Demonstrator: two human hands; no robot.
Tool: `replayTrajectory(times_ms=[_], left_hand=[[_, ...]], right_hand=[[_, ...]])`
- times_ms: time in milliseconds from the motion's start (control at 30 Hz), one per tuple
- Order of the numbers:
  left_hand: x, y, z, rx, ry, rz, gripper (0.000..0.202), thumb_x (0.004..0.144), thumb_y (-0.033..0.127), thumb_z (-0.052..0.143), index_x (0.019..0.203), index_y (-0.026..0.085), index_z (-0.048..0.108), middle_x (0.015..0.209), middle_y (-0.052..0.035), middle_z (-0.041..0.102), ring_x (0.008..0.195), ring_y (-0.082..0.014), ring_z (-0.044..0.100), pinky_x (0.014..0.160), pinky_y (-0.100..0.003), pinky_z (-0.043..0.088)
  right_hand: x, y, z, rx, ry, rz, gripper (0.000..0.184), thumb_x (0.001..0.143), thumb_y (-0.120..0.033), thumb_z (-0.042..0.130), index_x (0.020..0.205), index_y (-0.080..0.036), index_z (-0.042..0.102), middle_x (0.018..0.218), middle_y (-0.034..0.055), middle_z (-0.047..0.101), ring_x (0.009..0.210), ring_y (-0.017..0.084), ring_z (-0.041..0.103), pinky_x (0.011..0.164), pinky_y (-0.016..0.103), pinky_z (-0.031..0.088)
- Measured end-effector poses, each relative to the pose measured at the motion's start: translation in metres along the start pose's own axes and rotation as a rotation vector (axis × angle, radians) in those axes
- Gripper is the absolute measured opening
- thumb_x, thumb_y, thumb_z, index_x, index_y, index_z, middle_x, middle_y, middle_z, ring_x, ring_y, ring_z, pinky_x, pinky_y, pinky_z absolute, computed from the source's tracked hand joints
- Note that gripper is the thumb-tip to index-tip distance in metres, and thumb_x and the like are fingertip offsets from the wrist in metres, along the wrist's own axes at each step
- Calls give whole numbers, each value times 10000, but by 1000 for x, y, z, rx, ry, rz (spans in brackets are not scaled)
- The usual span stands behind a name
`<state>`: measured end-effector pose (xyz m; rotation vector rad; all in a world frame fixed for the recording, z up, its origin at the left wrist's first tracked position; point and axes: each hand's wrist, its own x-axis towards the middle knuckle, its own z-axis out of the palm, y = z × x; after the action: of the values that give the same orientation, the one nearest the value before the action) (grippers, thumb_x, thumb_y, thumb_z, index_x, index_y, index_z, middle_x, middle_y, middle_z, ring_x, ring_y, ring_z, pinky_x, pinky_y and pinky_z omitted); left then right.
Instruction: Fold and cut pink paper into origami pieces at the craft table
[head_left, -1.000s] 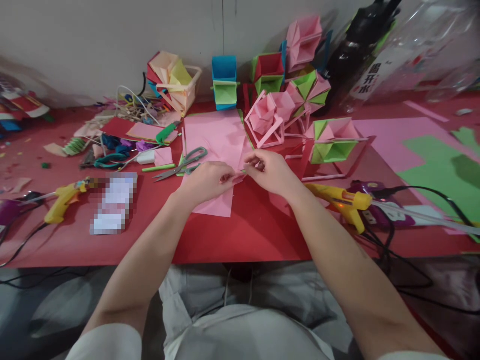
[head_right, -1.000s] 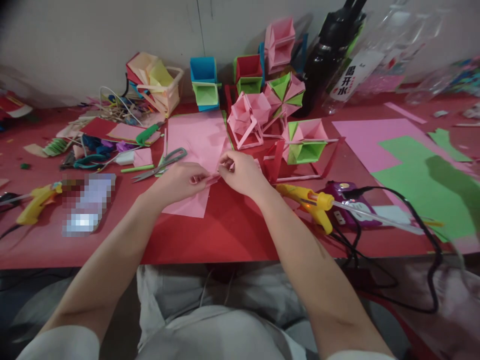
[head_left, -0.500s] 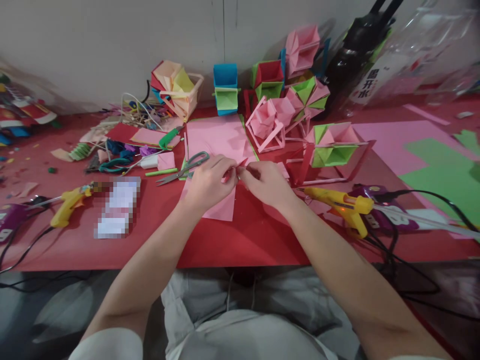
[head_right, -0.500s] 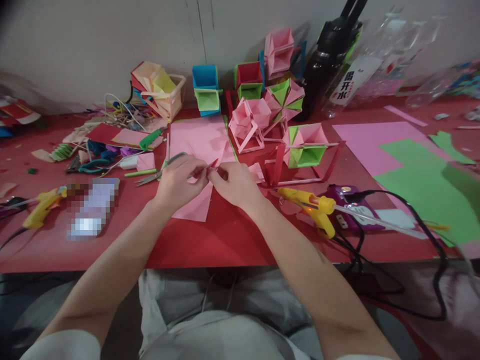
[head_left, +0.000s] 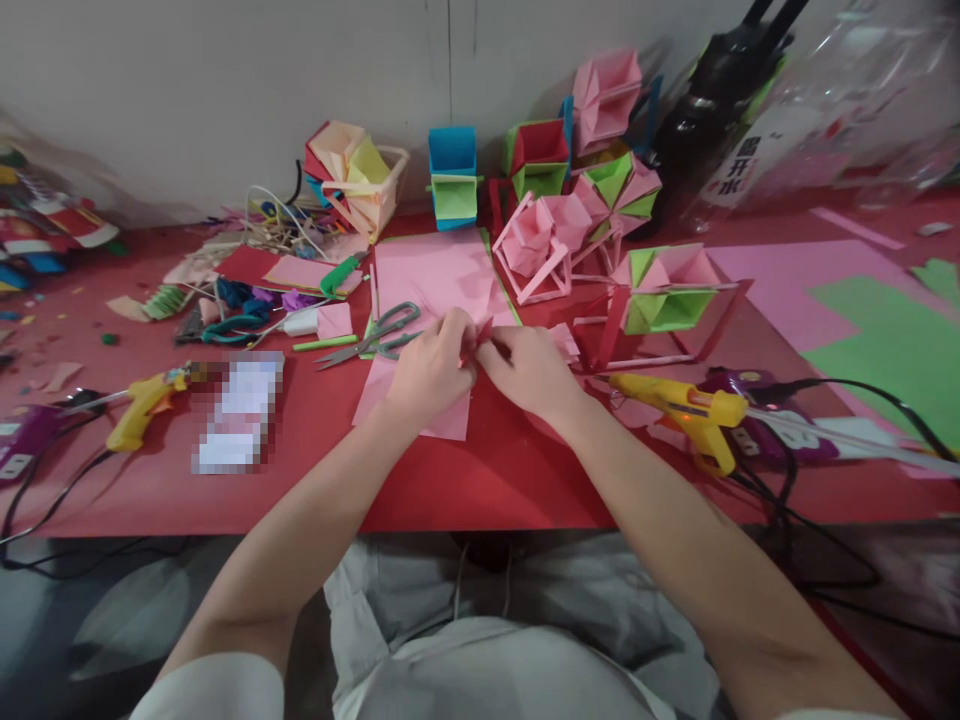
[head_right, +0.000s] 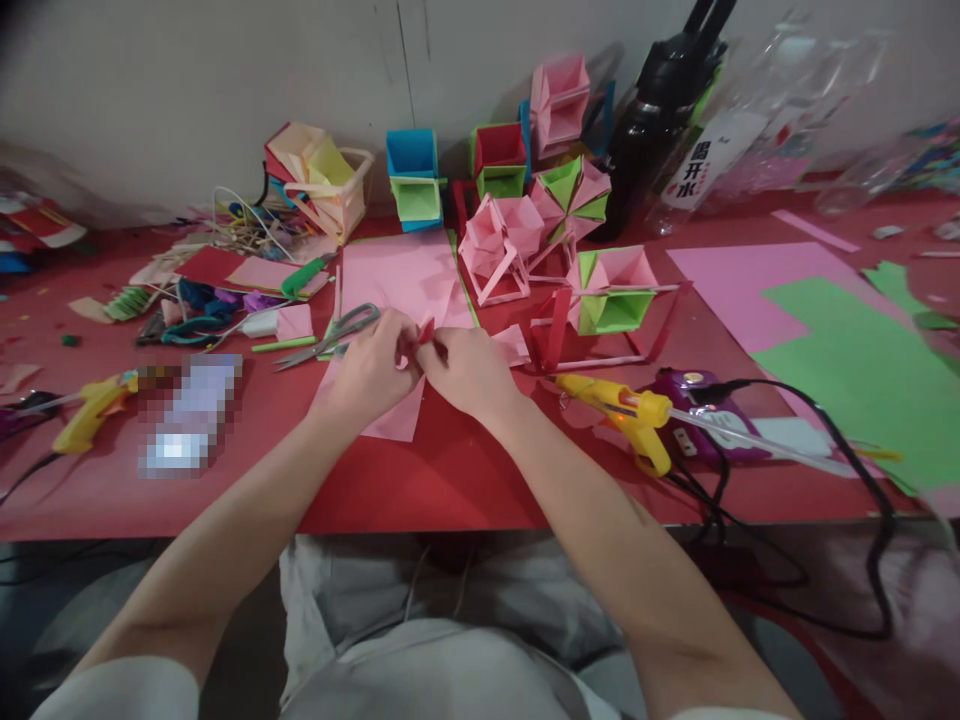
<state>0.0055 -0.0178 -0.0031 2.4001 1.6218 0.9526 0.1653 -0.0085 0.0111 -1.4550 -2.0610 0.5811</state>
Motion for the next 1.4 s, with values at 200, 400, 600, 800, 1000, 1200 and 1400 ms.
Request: replayTrajectory(times_ms=[200, 400, 600, 800, 1000, 1200, 1400], left_hand=[[3, -6, -3, 28, 45, -33, 184, 788, 139, 564, 719, 223, 415, 621, 11, 547, 568, -127, 465, 543, -275, 300], [4, -8, -6, -67, 30, 30, 197, 789, 122, 525, 685, 218, 389, 624, 19, 553, 584, -113, 488, 569, -260, 350], [6, -8, -6, -89, 41, 12, 204, 767, 119, 544, 683, 219, 387, 619, 30, 541, 589, -112, 488, 588, -262, 369], [9, -11, -8, -142, 109, -12, 263, 744, 103, 572, 651, 220, 355, 595, 44, 466, 579, -108, 420, 574, -256, 364], [10, -12, -8, -271, 134, -18, 266, 713, 78, 585, 633, 211, 369, 579, 59, 427, 553, -89, 388, 537, -234, 335], [6, -9, -4, -336, 41, 30, 201, 725, 90, 575, 665, 205, 422, 609, 53, 487, 551, -82, 422, 534, -224, 345], [4, -6, -1, -316, 8, 8, 191, 731, 105, 564, 671, 208, 415, 615, 48, 493, 569, -92, 434, 555, -242, 344]], right_hand=[[-2, -2, -2, -83, 19, 17, 320, 840, -323, 580, 564, -208, 468, 550, 13, 493, 534, 136, 371, 546, 319, 232], [1, 2, 1, -99, 26, 21, 348, 895, -333, 547, 582, -210, 458, 559, 17, 502, 540, 141, 389, 566, 323, 241], [5, 7, 2, -146, -31, 60, 291, 881, -312, 571, 617, -208, 510, 596, 33, 541, 568, 161, 458, 567, 321, 259], [6, 10, 0, -76, 24, 50, 347, 859, -304, 573, 570, -222, 400, 543, -5, 429, 548, 137, 378, 554, 325, 225], [6, 10, -1, 1, 51, 64, 375, 830, -295, 587, 555, -218, 345, 524, -30, 387, 527, 112, 330, 535, 311, 210], [5, 9, -1, -41, 55, 94, 418, 857, -348, 597, 538, -217, 360, 521, -32, 364, 524, 114, 313, 543, 314, 205], [6, 9, -1, -80, 32, 117, 412, 944, -292, 475, 571, -229, 311, 522, -30, 315, 514, 123, 318, 558, 329, 176]])
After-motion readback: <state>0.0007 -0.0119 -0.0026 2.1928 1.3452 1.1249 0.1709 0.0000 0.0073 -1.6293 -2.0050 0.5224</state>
